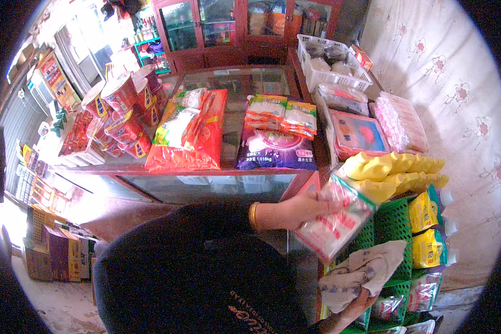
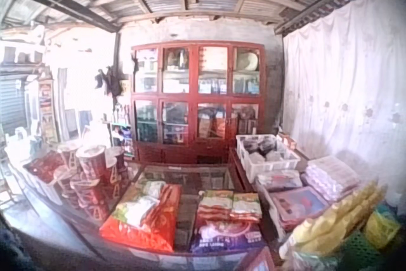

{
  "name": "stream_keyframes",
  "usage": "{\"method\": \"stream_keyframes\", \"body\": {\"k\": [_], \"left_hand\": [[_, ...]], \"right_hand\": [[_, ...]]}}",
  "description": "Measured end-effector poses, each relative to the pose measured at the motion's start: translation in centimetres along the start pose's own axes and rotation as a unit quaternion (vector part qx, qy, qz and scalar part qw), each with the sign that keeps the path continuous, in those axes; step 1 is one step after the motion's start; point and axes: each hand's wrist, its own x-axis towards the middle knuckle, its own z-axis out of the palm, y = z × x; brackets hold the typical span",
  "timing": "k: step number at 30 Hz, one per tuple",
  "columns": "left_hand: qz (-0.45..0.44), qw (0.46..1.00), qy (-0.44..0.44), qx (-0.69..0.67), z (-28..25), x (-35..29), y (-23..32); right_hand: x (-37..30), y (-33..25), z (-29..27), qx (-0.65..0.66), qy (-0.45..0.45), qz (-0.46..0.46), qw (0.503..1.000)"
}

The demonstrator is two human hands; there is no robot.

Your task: The person wipes the surfaces of various packaged food items with a cloth, handling them one at a time. They pick up each package, wipe it, and place it into a green plastic basket on the counter.

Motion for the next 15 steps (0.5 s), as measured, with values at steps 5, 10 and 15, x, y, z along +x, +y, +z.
{"method": "stream_keyframes", "body": {"k": [5,10,15], "left_hand": [[-0.032,0.995,-0.064,0.062,1.3,-0.8,-5.0],[-0.05,0.996,-0.005,0.07,2.6,-1.7,-4.9],[0.043,0.996,0.072,0.024,1.1,0.3,-4.0]], "right_hand": [[-1.9,0.5,2.7,0.024,-0.022,-0.004,0.999],[-4.1,0.5,5.9,-0.003,-0.116,-0.018,0.993],[-4.3,2.0,7.6,-0.09,-0.216,-0.087,0.968]]}}
